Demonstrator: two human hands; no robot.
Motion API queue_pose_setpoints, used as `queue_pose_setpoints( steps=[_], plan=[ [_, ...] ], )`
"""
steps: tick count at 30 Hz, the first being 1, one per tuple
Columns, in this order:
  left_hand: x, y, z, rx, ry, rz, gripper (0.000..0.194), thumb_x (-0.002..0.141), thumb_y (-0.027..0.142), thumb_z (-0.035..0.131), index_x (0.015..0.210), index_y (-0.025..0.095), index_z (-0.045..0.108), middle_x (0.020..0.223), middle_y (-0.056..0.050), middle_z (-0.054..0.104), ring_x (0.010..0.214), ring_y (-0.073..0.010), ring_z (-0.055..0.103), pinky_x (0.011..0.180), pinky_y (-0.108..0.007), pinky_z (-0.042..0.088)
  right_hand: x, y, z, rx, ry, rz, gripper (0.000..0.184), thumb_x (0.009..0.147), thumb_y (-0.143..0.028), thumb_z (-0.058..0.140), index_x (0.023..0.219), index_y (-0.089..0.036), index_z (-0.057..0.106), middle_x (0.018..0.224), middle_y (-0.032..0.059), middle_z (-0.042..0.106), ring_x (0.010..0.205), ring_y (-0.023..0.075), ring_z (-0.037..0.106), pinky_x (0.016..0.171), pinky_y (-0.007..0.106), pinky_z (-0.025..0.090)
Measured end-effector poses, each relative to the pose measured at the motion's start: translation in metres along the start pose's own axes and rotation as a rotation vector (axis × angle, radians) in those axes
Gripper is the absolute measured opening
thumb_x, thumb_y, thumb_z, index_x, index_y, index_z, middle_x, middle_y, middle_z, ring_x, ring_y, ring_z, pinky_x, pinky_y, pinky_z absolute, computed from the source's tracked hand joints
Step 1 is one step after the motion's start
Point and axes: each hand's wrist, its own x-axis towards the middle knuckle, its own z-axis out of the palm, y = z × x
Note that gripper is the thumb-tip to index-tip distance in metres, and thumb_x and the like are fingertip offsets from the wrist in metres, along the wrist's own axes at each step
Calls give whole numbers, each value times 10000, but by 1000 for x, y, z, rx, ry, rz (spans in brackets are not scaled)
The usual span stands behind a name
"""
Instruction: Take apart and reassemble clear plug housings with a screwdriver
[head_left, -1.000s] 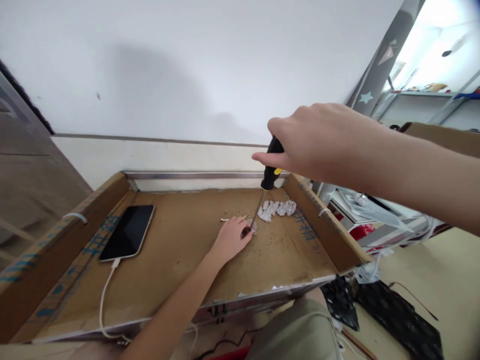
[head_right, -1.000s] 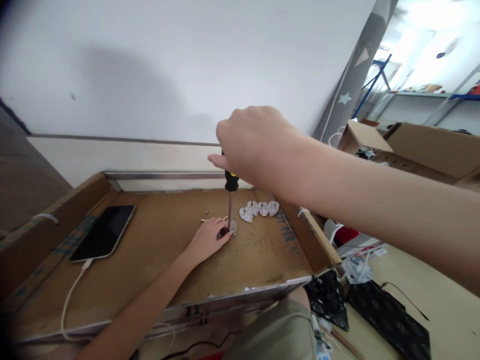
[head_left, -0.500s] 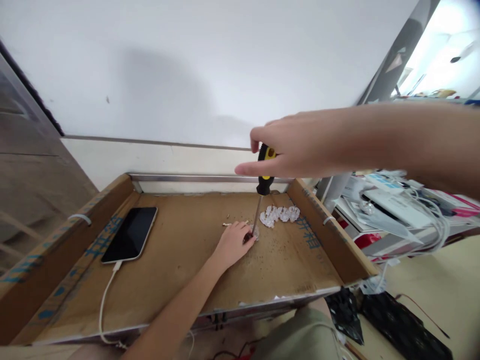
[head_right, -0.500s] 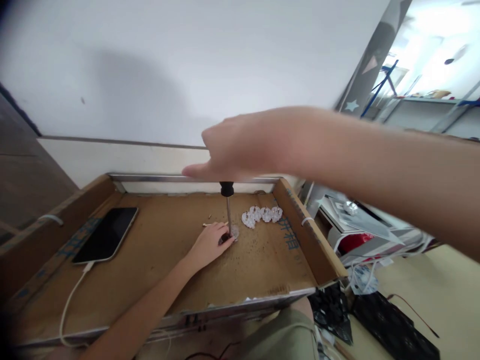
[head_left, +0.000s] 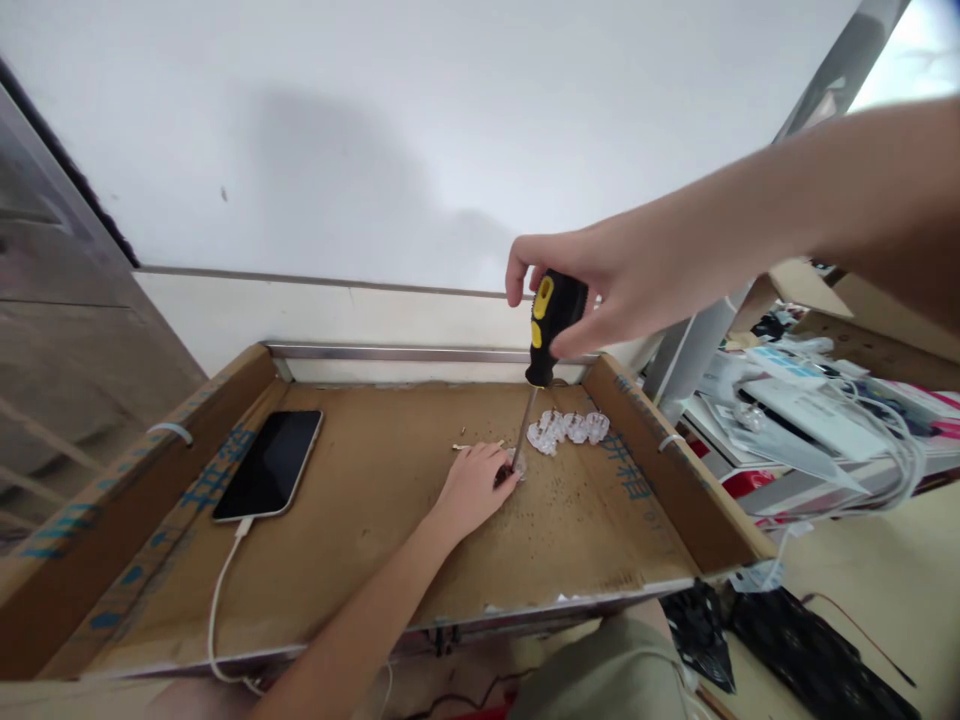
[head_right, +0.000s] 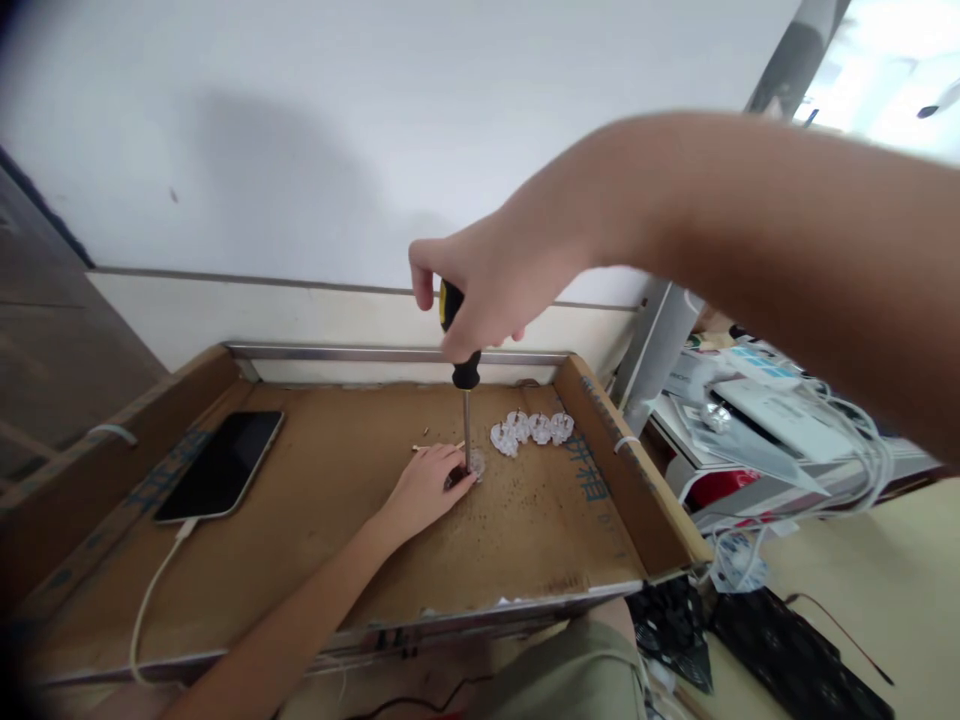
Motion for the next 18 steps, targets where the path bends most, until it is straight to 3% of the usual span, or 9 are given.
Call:
queue_pose_setpoints(
  steps=[2,5,8,11,14,18],
  plan=[
    [0,0,0,1,2,-3,130,843,289,557,760,190,575,843,-25,633,864,-209,566,781,-352,402,5,7,-8,34,-154,28,419,689,-543,628,1011,-279,586,582,-21,590,508,139,543,526,289,376],
    [0,-1,0,0,6,-8,128,838,295,566,762,193,581,830,-16,635,858,-205,569,778,-347,400,9,4,-13,-6,-235,129,462,725,-647,525,880,-223,629,511,-6,569,453,133,525,519,306,383],
    [0,-1,0,8,2,-5,144,839,299,568,750,187,576,827,-17,635,861,-208,567,771,-346,401,9,-5,-12,-55,-160,222,613,660,-702,548,996,-194,615,530,-18,578,438,116,514,553,307,398],
    [1,-1,0,-1,2,-11,159,840,306,568,736,185,577,825,-21,635,855,-208,568,765,-344,404,6,-11,-8,-22,-85,117,697,654,-587,630,1232,-228,479,620,-59,606,489,74,523,609,268,397],
    [2,-1,-1,-14,-5,-15,157,836,304,571,730,189,580,817,-20,633,851,-209,568,758,-342,407,2,-12,-4,-29,-67,123,600,715,-600,566,1170,-211,524,626,-39,608,539,88,544,623,271,388],
    [4,-2,-3,-52,-17,-7,155,823,300,584,711,194,571,792,-10,626,825,-203,569,728,-329,414,0,-7,4,-69,43,145,683,690,-711,499,1105,-171,556,617,-21,593,569,100,552,618,253,369]
  ],
)
